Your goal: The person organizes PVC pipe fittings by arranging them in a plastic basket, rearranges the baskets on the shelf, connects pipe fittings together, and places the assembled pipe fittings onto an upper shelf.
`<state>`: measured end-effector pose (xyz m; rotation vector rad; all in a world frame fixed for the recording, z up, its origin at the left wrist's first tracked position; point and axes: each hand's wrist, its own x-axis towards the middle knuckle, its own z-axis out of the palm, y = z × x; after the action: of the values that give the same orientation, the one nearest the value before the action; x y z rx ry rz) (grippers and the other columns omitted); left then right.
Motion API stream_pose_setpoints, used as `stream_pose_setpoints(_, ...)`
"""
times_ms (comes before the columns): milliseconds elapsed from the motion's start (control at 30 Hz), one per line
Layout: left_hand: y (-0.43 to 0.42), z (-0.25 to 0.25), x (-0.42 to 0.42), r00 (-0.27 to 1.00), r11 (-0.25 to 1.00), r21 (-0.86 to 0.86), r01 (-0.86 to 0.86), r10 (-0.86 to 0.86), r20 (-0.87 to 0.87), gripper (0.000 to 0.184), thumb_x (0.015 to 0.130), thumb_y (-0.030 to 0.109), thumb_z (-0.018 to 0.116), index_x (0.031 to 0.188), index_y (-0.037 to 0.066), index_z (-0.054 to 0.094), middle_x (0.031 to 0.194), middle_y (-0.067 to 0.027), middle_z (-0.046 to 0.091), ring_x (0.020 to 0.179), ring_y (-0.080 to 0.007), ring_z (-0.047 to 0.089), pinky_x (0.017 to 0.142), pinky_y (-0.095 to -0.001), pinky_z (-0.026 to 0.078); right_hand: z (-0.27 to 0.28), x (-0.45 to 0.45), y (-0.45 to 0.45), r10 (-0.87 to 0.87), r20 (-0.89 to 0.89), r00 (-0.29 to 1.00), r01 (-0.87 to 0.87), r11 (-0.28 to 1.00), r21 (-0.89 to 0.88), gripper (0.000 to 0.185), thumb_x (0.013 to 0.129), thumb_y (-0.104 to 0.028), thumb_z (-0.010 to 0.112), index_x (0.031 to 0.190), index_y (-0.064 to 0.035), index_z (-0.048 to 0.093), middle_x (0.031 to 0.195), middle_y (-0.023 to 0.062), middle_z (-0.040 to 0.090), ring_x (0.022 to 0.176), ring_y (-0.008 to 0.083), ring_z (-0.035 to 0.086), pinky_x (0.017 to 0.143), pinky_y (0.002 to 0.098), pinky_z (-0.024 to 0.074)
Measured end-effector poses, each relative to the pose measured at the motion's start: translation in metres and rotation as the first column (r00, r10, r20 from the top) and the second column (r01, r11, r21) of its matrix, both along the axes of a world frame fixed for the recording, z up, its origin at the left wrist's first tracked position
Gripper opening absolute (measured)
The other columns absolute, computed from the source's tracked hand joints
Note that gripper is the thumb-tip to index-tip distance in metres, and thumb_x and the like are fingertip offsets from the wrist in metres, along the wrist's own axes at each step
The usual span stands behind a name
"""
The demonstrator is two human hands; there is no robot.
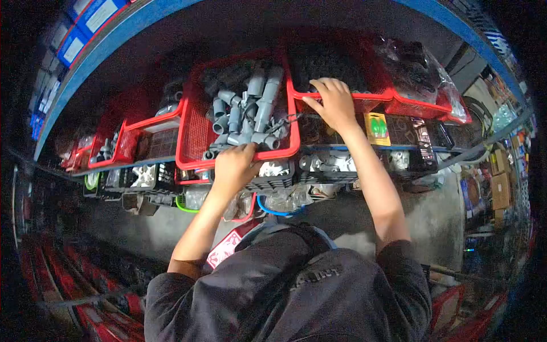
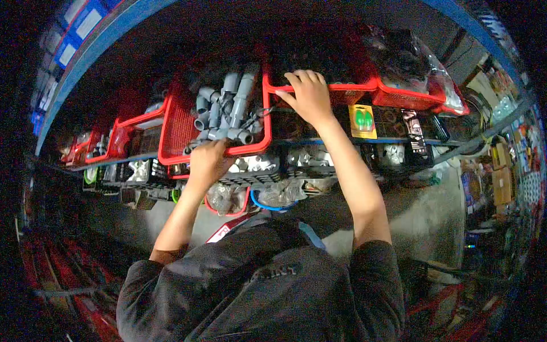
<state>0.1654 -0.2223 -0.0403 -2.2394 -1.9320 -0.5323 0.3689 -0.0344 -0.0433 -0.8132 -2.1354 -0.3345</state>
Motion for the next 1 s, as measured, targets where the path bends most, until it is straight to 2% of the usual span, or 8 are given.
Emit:
stream_pose_setpoints(33, 0.001, 0.000, 0.000, 0.999, 1.000, 0.010, 0.014, -0.013, -0.036, 0.027, 0.065, 0.026, 0.064, 0.082, 0.007, 0.055, 0.066, -0.0101, 0.057, 0.061, -0.0296, 0.057, 0.052, -0.0397, 0.044, -0.006, -0.005, 0.005, -0.062, 0.117, 0.991, 0.067, 0.997, -0.036, 0.045, 0.074, -0.051, 0.053, 0.087, -0.0086, 0.061, 0.080, 0.0100, 0.060, 0.077, 0.0262, 0.058, 0.070, 0.0383, 0.0441)
stream_pose_setpoints(133, 0.003, 0.003, 0.005, 0.996, 0.999, 0.013, -0.032, 0.034, -0.087, 0.023, 0.067, 0.030, 0.064, 0.070, 0.009, 0.058, 0.061, -0.0098, 0.058, 0.056, -0.0277, 0.058, 0.049, -0.0380, 0.045, 0.007, -0.007, 0.003, -0.045, 0.211, 0.976, 0.088, 0.976, -0.198, 0.047, 0.073, -0.055, 0.052, 0.072, -0.0087, 0.060, 0.063, 0.0096, 0.059, 0.060, 0.0276, 0.059, 0.054, 0.0389, 0.0460)
stream_pose_setpoints(167, 0.001, 0.002, 0.007, 0.994, 0.999, 0.022, -0.049, 0.051, -0.096, 0.023, 0.067, 0.031, 0.064, 0.068, 0.009, 0.058, 0.060, -0.0100, 0.058, 0.056, -0.0279, 0.058, 0.049, -0.0382, 0.045, 0.003, -0.008, 0.006, -0.038, 0.141, 0.989, 0.050, 0.995, -0.083, 0.048, 0.072, -0.056, 0.052, 0.061, -0.0091, 0.057, 0.053, 0.0092, 0.057, 0.052, 0.0278, 0.058, 0.043, 0.0387, 0.0439)
stream_pose_setpoints(733, -0.086, 0.002, 0.013, 0.985, 0.999, -0.033, 0.015, -0.020, -0.170, 0.024, 0.060, 0.031, 0.067, 0.067, 0.011, 0.053, 0.058, -0.0049, 0.055, 0.055, -0.0229, 0.058, 0.047, -0.0366, 0.043, 0.002, -0.021, 0.025, -0.087, 0.137, 0.987, 0.096, 0.993, -0.062, 0.049, 0.072, -0.059, 0.050, 0.063, -0.0120, 0.061, 0.054, 0.0084, 0.058, 0.051, 0.0259, 0.059, 0.043, 0.0370, 0.0447)
stream_pose_setpoints(900, -0.087, -0.001, 0.009, 0.993, 0.999, -0.026, 0.038, -0.041, -0.111, 0.026, 0.058, 0.030, 0.068, 0.070, 0.012, 0.055, 0.062, -0.0039, 0.055, 0.057, -0.0231, 0.057, 0.049, -0.0356, 0.043, 0.004, -0.021, 0.020, -0.072, 0.120, 0.990, 0.077, 0.996, -0.039, 0.050, 0.074, -0.057, 0.049, 0.072, -0.0096, 0.062, 0.063, 0.0092, 0.060, 0.058, 0.0258, 0.060, 0.049, 0.0372, 0.0464)
stream_pose_setpoints(933, -0.087, -0.002, 0.009, 0.994, 0.999, -0.025, 0.041, -0.043, -0.103, 0.026, 0.058, 0.030, 0.068, 0.070, 0.012, 0.055, 0.062, -0.0039, 0.055, 0.057, -0.0231, 0.057, 0.049, -0.0356, 0.043, 0.007, -0.018, 0.015, -0.052, 0.190, 0.980, 0.094, 0.971, -0.218, 0.040, 0.074, -0.045, 0.057, 0.084, -0.0062, 0.061, 0.080, 0.0121, 0.060, 0.077, 0.0276, 0.058, 0.063, 0.0370, 0.0471)
stream_pose_setpoints(967, -0.088, 0.000, 0.011, 0.995, 0.999, -0.007, 0.049, -0.049, -0.081, 0.026, 0.057, 0.030, 0.068, 0.071, 0.012, 0.055, 0.064, -0.0036, 0.055, 0.060, -0.0228, 0.056, 0.051, -0.0353, 0.043, 0.005, -0.014, 0.013, -0.055, 0.196, 0.979, 0.097, 0.972, -0.213, 0.040, 0.074, -0.045, 0.057, 0.084, -0.0062, 0.061, 0.080, 0.0121, 0.060, 0.077, 0.0276, 0.058, 0.063, 0.0370, 0.0471)
stream_pose_setpoints(1000, -0.088, 0.002, 0.011, 0.997, 0.998, 0.013, 0.055, -0.054, -0.059, 0.027, 0.056, 0.029, 0.069, 0.071, 0.012, 0.055, 0.066, -0.0033, 0.055, 0.062, -0.0225, 0.056, 0.052, -0.0351, 0.043, 0.002, -0.010, 0.012, 0.048, 0.041, 0.998, -0.043, 0.991, -0.125, 0.039, 0.074, -0.041, 0.059, 0.090, -0.0055, 0.059, 0.089, 0.0118, 0.056, 0.085, 0.0279, 0.054, 0.070, 0.0371, 0.0454)
